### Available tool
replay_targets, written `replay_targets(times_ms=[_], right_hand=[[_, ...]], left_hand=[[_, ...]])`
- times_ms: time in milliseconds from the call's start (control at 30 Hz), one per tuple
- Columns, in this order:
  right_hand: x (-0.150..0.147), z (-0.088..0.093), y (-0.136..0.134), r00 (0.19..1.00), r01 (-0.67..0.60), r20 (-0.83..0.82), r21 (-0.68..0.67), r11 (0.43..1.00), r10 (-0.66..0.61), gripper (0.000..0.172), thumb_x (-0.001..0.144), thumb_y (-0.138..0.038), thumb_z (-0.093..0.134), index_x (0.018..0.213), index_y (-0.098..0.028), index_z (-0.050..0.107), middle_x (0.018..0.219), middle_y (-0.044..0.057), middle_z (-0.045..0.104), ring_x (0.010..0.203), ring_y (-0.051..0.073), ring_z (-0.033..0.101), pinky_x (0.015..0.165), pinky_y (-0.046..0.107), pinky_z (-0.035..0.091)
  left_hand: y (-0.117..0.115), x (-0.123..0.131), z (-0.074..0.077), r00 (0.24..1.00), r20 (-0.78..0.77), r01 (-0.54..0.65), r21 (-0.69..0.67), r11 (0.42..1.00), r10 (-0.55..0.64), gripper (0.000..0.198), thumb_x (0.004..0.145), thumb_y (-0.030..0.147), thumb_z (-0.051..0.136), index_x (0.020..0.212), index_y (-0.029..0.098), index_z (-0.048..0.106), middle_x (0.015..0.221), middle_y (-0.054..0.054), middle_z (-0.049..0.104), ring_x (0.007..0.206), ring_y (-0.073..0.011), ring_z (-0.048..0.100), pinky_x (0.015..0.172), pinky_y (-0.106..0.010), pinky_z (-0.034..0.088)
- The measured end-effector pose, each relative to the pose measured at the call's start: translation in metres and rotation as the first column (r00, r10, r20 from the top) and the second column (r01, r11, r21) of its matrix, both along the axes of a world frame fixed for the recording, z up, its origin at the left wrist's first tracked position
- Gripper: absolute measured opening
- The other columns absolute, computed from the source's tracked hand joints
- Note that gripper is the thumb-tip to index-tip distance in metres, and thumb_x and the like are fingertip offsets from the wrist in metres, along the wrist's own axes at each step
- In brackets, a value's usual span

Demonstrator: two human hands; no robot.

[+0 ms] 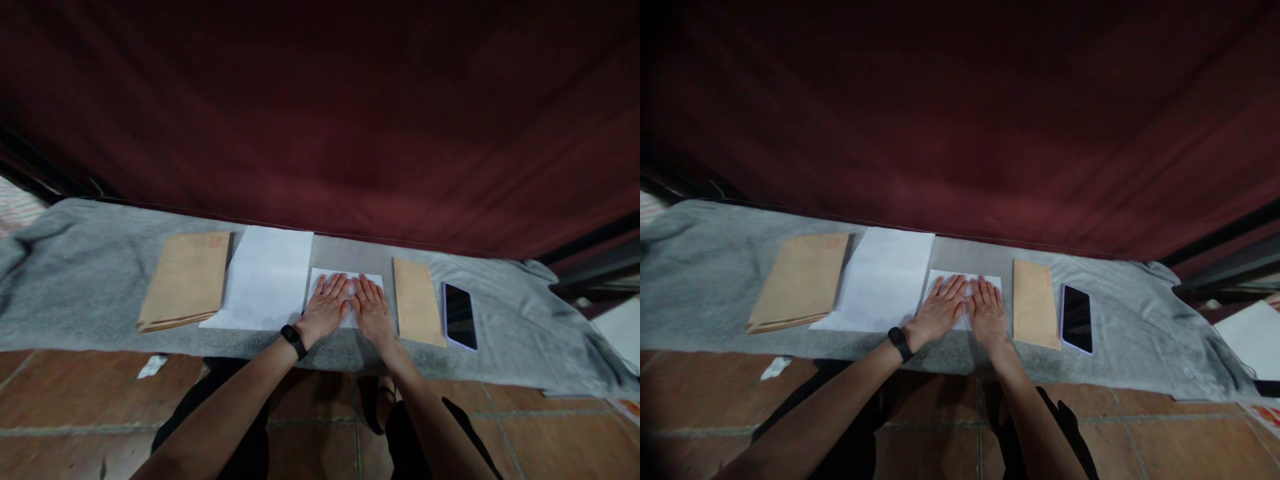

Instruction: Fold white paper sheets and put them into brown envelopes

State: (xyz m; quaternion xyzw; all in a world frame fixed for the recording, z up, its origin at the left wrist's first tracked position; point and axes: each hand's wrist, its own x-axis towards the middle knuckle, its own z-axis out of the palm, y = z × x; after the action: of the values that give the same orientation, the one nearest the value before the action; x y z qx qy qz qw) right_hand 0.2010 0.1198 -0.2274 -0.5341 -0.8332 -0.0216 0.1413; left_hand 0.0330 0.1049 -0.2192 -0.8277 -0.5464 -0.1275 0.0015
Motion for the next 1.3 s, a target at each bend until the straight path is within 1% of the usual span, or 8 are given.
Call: replay_targets(times_ms=[433, 600, 667, 767, 867, 1000, 1200, 1300], right_hand=[[0.012, -0.015, 0.005, 0.994, 0.109, -0.030, 0.087, 0.990, -0.107, 0.058, 0.104, -0.039, 0.030, 0.152, -0.007, 0.033, 0.155, 0.020, 0.037, 0.144, 0.029, 0.033, 0.115, 0.047, 0.029], [0.012, -0.014, 0.005, 0.992, 0.122, -0.032, 0.090, 0.988, -0.120, 0.058, 0.104, -0.039, 0.030, 0.151, -0.005, 0.033, 0.154, 0.020, 0.038, 0.144, 0.029, 0.033, 0.115, 0.045, 0.030], [0.012, -0.014, 0.004, 0.993, 0.118, -0.038, 0.096, 0.988, -0.115, 0.057, 0.104, -0.038, 0.030, 0.151, -0.006, 0.034, 0.154, 0.020, 0.039, 0.144, 0.029, 0.033, 0.115, 0.046, 0.030], [0.012, -0.014, 0.003, 0.993, 0.112, -0.041, 0.097, 0.989, -0.108, 0.057, 0.103, -0.037, 0.031, 0.151, -0.006, 0.033, 0.154, 0.020, 0.037, 0.144, 0.029, 0.033, 0.115, 0.048, 0.030], [0.012, -0.014, 0.004, 0.992, 0.119, -0.041, 0.084, 0.989, -0.116, 0.057, 0.103, -0.036, 0.031, 0.151, -0.006, 0.033, 0.155, 0.020, 0.036, 0.145, 0.029, 0.032, 0.115, 0.048, 0.030], [0.012, -0.008, 0.005, 0.992, 0.109, -0.066, 0.055, 0.993, -0.105, 0.055, 0.103, -0.034, 0.031, 0.151, -0.007, 0.035, 0.155, 0.019, 0.037, 0.145, 0.029, 0.033, 0.115, 0.049, 0.030], [0.002, 0.003, -0.004, 0.993, -0.103, -0.068, -0.058, 0.993, 0.099, 0.052, 0.104, -0.033, 0.025, 0.150, -0.011, 0.038, 0.156, 0.011, 0.038, 0.145, 0.021, 0.032, 0.120, 0.043, 0.025], [-0.002, 0.002, -0.009, 0.992, -0.114, -0.067, -0.060, 0.992, 0.110, 0.052, 0.104, -0.033, 0.025, 0.152, -0.012, 0.035, 0.156, 0.011, 0.037, 0.146, 0.020, 0.031, 0.120, 0.043, 0.024]], left_hand=[[0.004, 0.002, -0.005, 0.972, 0.100, -0.215, 0.042, 0.976, 0.210, 0.064, 0.097, 0.035, 0.036, 0.153, 0.006, 0.025, 0.157, -0.019, 0.033, 0.149, -0.0282, 0.024, 0.121, -0.050, 0.019], [0.002, 0.003, -0.003, 0.960, 0.068, -0.273, 0.016, 0.962, 0.271, 0.062, 0.097, 0.034, 0.034, 0.150, 0.002, 0.031, 0.157, -0.020, 0.031, 0.149, -0.0294, 0.023, 0.121, -0.048, 0.019], [-0.001, 0.005, -0.002, 0.971, 0.052, -0.236, 0.015, 0.972, 0.235, 0.059, 0.098, 0.033, 0.035, 0.150, 0.005, 0.033, 0.158, -0.018, 0.032, 0.149, -0.0287, 0.022, 0.122, -0.049, 0.018], [-0.010, 0.009, -0.001, 0.995, 0.040, -0.096, 0.025, 0.995, 0.095, 0.055, 0.098, 0.032, 0.035, 0.151, 0.015, 0.035, 0.158, -0.010, 0.034, 0.149, -0.0261, 0.023, 0.123, -0.050, 0.017], [-0.018, 0.011, -0.001, 0.999, 0.034, -0.014, 0.030, 0.999, 0.013, 0.055, 0.098, 0.032, 0.036, 0.151, 0.017, 0.034, 0.159, -0.008, 0.034, 0.149, -0.0254, 0.024, 0.123, -0.051, 0.014], [-0.020, 0.010, -0.001, 0.999, 0.034, -0.001, 0.028, 1.000, 0.000, 0.056, 0.099, 0.032, 0.034, 0.152, 0.016, 0.032, 0.159, -0.009, 0.034, 0.149, -0.0248, 0.023, 0.123, -0.051, 0.013], [-0.014, 0.009, -0.001, 0.999, 0.029, -0.020, 0.008, 1.000, 0.020, 0.056, 0.097, 0.027, 0.032, 0.151, 0.010, 0.033, 0.158, -0.012, 0.034, 0.149, -0.0236, 0.023, 0.123, -0.048, 0.015], [-0.010, 0.008, -0.001, 0.999, 0.023, -0.031, 0.002, 1.000, 0.031, 0.056, 0.097, 0.024, 0.033, 0.150, 0.008, 0.033, 0.159, -0.013, 0.032, 0.149, -0.0235, 0.023, 0.124, -0.047, 0.015]])
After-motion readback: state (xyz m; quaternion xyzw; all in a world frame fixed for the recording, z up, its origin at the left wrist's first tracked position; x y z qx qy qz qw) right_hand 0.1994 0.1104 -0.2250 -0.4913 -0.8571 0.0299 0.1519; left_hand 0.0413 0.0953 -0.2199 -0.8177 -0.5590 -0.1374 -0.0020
